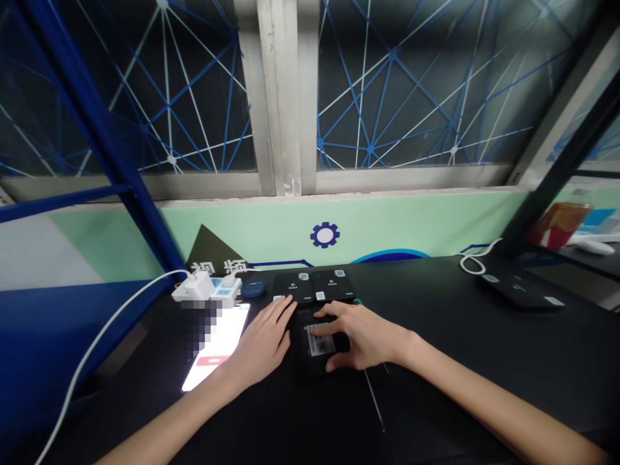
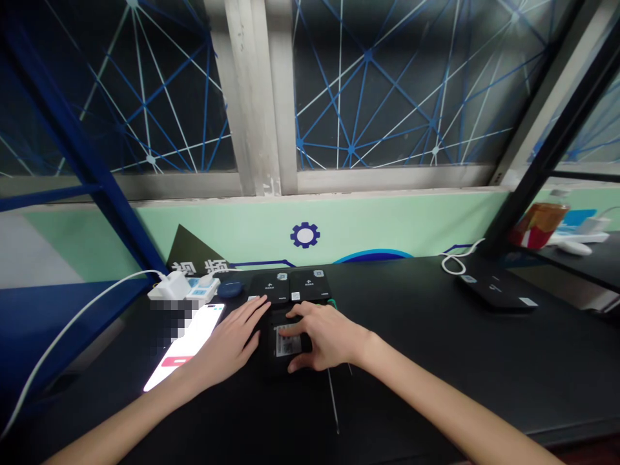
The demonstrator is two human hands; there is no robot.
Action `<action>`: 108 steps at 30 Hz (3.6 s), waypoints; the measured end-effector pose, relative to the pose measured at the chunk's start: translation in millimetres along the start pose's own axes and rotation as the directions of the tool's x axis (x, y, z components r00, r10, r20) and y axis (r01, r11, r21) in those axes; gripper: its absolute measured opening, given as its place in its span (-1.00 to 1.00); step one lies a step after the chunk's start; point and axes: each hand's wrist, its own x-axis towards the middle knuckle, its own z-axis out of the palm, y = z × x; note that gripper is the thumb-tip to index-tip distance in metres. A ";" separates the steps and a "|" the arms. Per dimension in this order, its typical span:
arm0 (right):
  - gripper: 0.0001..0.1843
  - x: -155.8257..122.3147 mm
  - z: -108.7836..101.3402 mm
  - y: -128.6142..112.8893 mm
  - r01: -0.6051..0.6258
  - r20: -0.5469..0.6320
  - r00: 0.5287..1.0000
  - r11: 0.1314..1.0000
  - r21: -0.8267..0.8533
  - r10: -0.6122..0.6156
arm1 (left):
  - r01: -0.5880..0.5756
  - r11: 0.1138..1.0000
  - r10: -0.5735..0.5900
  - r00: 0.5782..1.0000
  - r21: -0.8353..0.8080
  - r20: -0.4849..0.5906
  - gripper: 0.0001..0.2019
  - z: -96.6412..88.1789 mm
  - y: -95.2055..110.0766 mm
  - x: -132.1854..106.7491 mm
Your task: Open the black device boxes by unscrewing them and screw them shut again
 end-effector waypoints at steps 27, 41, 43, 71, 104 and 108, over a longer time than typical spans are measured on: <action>-0.19 -3.6 10.3 9.4 -0.021 -0.089 0.996 0.995 0.093 0.029 | -0.005 1.000 0.005 1.000 -0.008 0.002 -0.44 -1.5 -0.6 0.0; 0.07 -6.4 9.8 12.5 -0.046 -0.164 0.986 0.997 -0.068 0.035 | 0.011 0.999 -0.011 1.000 -0.034 0.001 -0.43 -4.6 1.3 -1.4; 0.05 -5.7 9.4 13.4 -0.047 -0.155 0.987 0.998 -0.051 0.038 | 0.013 0.999 -0.013 1.000 -0.031 -0.002 -0.43 -4.6 1.5 -1.4; -0.42 -4.3 0.6 13.5 0.041 -0.378 0.923 0.962 0.269 0.066 | 0.106 0.986 -0.127 0.978 -0.129 -0.165 -0.64 -16.9 5.6 5.6; -0.25 -10.2 3.7 6.0 0.079 -0.065 0.995 0.997 0.013 -0.078 | 0.281 0.937 -0.272 0.960 -0.207 0.075 -0.78 -25.6 13.7 7.5; -0.23 -11.3 5.0 3.8 0.066 -0.054 0.996 0.997 0.032 -0.065 | 0.278 0.941 -0.269 0.960 -0.194 0.076 -0.80 -26.3 14.0 8.2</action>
